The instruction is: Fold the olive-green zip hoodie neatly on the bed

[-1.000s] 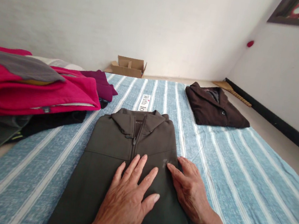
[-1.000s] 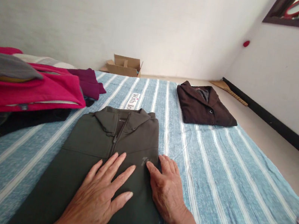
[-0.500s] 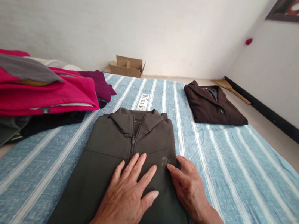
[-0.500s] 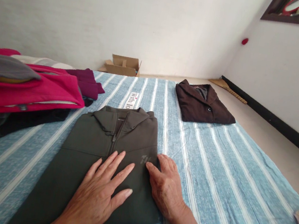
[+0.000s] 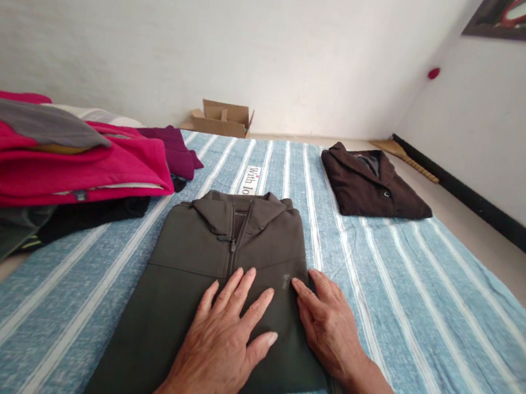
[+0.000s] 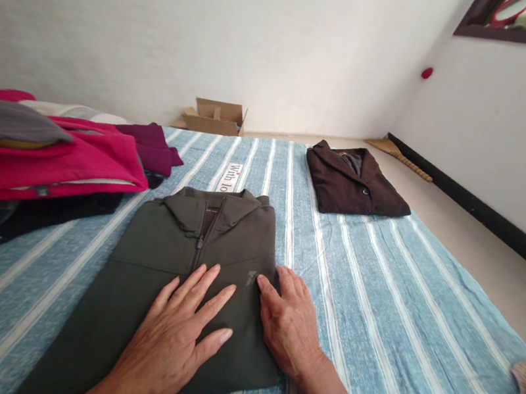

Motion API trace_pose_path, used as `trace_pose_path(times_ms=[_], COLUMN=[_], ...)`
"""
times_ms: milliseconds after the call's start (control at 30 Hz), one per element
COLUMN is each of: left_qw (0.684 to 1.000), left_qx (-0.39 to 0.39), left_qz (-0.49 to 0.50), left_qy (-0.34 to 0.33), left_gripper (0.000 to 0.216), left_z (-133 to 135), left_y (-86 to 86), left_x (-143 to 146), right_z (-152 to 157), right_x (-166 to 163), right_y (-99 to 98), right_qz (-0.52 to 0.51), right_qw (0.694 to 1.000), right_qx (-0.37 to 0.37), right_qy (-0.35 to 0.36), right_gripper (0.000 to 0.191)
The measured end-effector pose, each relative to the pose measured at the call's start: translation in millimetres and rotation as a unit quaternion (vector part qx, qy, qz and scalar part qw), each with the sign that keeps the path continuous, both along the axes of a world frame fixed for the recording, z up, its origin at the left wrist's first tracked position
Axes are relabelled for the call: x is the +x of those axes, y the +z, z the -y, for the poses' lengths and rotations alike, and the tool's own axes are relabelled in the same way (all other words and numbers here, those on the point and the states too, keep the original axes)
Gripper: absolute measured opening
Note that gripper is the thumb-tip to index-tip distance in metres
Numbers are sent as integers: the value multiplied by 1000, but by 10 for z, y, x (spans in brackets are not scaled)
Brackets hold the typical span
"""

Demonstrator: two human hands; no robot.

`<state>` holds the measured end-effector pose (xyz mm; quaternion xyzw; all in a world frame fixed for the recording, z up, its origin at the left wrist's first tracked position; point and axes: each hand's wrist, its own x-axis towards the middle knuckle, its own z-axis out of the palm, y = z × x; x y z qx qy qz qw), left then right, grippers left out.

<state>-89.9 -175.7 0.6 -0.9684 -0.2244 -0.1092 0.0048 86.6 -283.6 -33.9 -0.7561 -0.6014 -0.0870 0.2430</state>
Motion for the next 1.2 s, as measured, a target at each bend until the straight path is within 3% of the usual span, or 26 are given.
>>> trace_pose_path(times_ms=[833, 1200], left_qw=[1000, 1000], left_qx=[3, 6], left_qz=[-5, -10], left_qy=[-1, 1], left_gripper=[48, 48], left_z=[-8, -11], left_y=[9, 13], left_x=[2, 5], right_z=[0, 0], right_x=[8, -4], right_y=[17, 19], right_qz=[12, 9], right_qw=[1000, 1000], right_qx=[-28, -2], right_qy=[4, -2], right_gripper=[43, 37])
